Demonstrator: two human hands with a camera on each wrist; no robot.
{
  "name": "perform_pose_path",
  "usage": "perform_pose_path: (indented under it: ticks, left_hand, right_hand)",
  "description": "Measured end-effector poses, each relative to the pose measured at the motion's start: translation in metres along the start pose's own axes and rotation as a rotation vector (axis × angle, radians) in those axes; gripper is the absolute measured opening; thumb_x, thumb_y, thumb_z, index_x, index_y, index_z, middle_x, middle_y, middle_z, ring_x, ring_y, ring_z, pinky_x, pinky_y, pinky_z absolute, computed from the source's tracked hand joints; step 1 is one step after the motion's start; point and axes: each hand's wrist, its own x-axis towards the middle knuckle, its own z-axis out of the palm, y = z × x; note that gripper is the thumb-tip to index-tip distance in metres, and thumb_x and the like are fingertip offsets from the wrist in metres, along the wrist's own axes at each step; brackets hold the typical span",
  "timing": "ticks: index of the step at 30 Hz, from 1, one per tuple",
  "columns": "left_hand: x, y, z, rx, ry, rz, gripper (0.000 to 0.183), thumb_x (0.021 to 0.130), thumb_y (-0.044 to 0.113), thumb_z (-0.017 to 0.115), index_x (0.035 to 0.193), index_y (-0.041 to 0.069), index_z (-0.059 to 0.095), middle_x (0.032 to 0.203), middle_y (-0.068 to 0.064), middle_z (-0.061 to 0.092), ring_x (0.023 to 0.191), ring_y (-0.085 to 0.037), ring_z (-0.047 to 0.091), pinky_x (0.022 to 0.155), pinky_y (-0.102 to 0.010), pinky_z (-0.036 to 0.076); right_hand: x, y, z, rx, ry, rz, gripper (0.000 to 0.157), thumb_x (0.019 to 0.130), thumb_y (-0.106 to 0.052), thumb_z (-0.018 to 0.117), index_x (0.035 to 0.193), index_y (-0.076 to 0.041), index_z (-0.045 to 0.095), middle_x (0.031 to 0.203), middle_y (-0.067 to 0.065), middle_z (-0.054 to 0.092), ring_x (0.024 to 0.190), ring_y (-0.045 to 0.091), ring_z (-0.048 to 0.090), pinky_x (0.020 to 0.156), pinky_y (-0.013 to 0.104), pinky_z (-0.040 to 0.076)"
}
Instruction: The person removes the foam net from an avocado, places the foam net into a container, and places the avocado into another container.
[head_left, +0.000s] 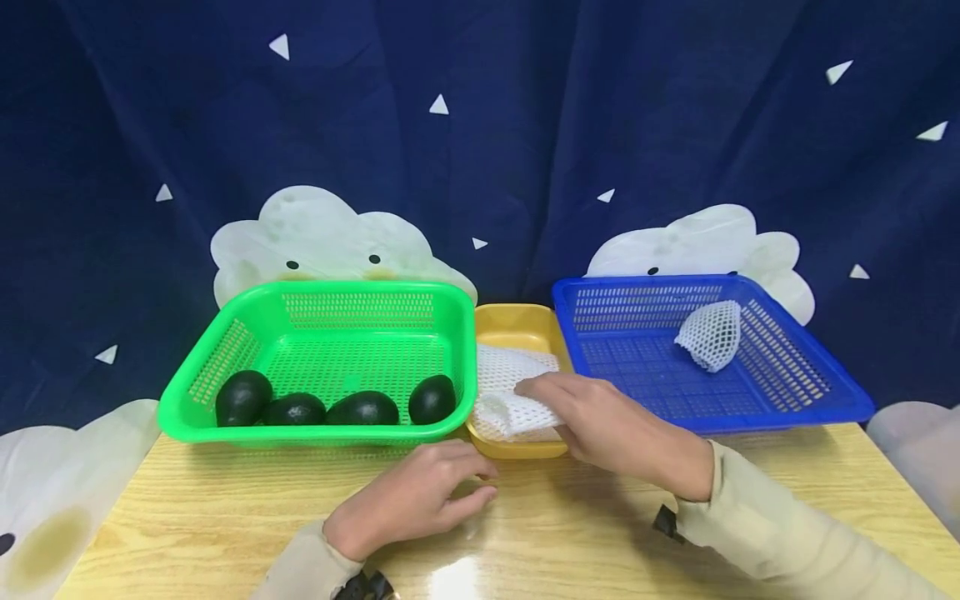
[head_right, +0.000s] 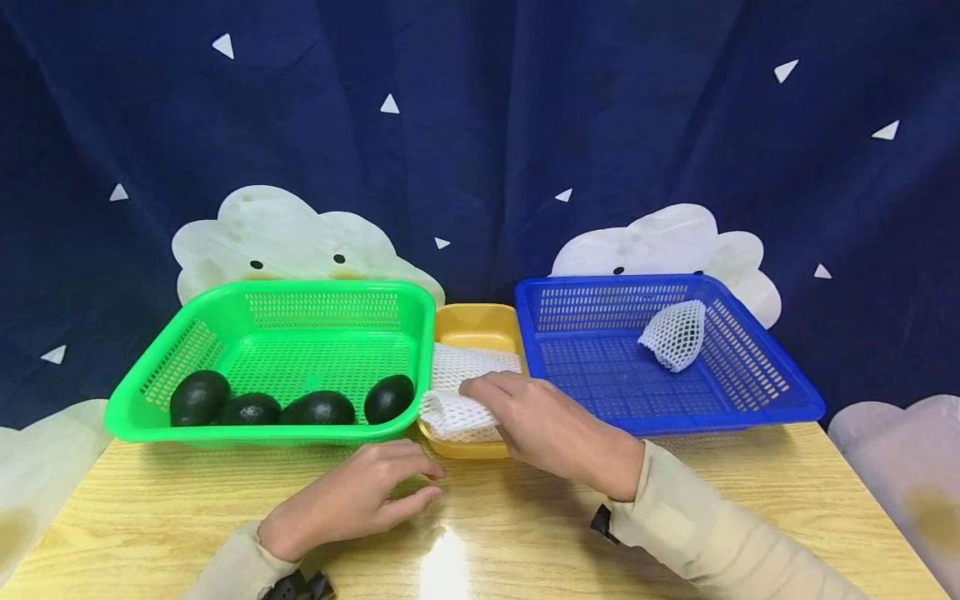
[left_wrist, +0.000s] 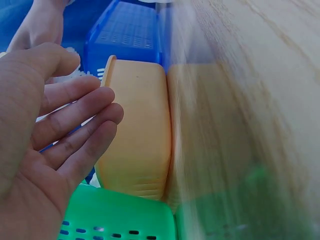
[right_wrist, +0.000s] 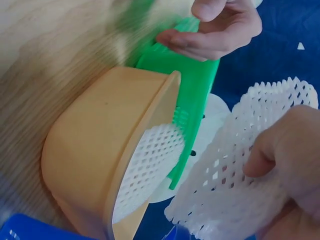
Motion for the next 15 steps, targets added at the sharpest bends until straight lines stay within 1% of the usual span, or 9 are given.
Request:
perform_pose_path:
  ticks: [4,8,15]
  left_hand:
    - [0.000,0.001,-0.001,0.005,0.000,-0.001,0.023,0.103,0.033,0.064,0.112,0.016,0.077,0.107,0.008,0.077,0.100,-0.002,0.071,0.090,-0.020,0.058]
    - [0.001,0.001,-0.001,0.010,0.003,0.003,0.024,0.103,0.033,0.064,0.113,0.016,0.077,0.107,0.009,0.077,0.100,-0.002,0.071,0.090,-0.020,0.058]
    - [0.000,0.002,-0.002,0.014,0.001,0.004,0.023,0.103,0.033,0.064,0.113,0.017,0.077,0.106,0.009,0.076,0.100,-0.002,0.071,0.089,-0.019,0.058]
  right_hand:
    - [0.006,0.006,0.001,-0.017,-0.011,0.031,0.059,0.077,0.015,0.071,0.131,-0.007,0.062,0.115,0.004,0.075,0.107,0.019,0.073,0.091,0.036,0.062]
    - [0.011,0.010,0.002,-0.005,-0.018,0.062,0.057,0.080,0.012,0.070,0.133,-0.007,0.061,0.118,0.004,0.074,0.109,0.020,0.072,0.093,0.038,0.062]
    - [0.019,0.015,0.008,0.010,-0.032,0.123,0.052,0.088,0.012,0.058,0.136,-0.010,0.059,0.119,0.002,0.072,0.105,0.017,0.072,0.089,0.035,0.062]
